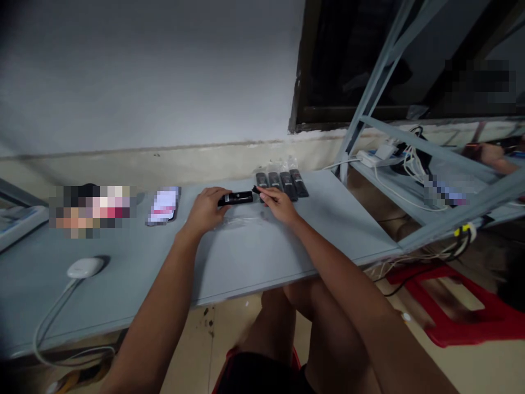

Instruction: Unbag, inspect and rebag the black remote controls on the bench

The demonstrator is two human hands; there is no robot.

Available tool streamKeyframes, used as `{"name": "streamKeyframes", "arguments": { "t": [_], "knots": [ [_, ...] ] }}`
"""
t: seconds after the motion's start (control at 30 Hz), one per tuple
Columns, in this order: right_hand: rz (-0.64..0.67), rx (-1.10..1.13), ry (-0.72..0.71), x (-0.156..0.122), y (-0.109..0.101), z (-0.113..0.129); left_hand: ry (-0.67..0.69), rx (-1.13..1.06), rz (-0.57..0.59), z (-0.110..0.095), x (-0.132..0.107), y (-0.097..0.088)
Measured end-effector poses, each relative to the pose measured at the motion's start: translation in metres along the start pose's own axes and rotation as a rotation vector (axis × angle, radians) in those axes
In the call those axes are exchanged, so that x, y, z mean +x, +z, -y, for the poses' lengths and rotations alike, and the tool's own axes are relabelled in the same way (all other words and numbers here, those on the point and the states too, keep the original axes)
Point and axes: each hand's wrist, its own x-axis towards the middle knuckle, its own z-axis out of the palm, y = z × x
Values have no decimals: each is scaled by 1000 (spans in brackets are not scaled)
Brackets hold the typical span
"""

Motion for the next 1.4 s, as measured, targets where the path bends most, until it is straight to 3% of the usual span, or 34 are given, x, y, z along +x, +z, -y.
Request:
{"name": "streamKeyframes", "arguments": {
  "t": [0.2, 0.43, 0.63, 0.93, 1.17, 1.4],
  "knots": [
    [19, -47, -21, 0, -3, -5, -42, 19, 8, 2, -2, -2],
    [143, -122, -126, 10, -7, -19, -20, 7, 16, 9, -2, -1],
    [280, -250, -197, 29, -17, -16, -32, -8, -29, 11, -3, 0],
    [251, -221, -218, 10, -20, -20, -14, -55, -50, 6, -4, 4],
    [141, -115, -213, 6, -18, -17, 22, -57, -49, 4, -5, 9],
    [183, -188, -217, 6, -22, -14, 21, -38, -56, 2, -8, 8]
  ]
}}
